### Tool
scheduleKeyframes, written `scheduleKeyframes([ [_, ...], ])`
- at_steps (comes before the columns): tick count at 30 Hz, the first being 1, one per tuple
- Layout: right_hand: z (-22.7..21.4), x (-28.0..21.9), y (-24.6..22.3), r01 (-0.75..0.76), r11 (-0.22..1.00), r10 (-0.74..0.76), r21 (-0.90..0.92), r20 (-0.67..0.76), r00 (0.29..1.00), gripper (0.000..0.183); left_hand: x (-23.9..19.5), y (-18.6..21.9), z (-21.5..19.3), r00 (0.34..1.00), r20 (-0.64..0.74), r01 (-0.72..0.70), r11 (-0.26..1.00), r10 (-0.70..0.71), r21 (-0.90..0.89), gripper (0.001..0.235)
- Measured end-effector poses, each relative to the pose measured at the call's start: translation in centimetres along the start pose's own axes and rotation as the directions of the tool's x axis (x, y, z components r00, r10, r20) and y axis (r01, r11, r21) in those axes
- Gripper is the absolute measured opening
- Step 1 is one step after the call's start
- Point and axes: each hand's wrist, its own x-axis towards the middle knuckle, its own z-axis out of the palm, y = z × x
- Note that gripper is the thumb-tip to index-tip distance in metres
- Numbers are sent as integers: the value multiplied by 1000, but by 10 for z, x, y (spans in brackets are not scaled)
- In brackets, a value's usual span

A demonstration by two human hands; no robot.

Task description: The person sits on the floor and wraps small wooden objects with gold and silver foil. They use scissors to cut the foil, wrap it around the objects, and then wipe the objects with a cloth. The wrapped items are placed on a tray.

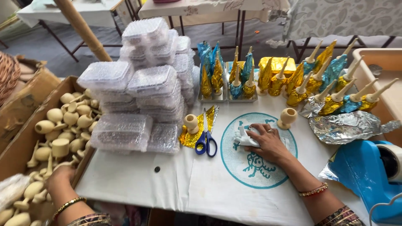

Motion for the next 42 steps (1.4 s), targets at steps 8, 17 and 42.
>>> scheduleKeyframes([
  [8,-10,-3,-6,-25,999,25,49,7,1000,70,-9,28,-7,950,-307,30,965,53,260,48],
  [17,-4,1,-2,-28,996,28,81,-3,1000,71,0,30,-7,983,-145,166,889,-114,427,51],
  [42,-10,2,-8,-85,993,82,86,38,996,74,-12,9,-25,921,-384,-55,998,58,18,54],
])
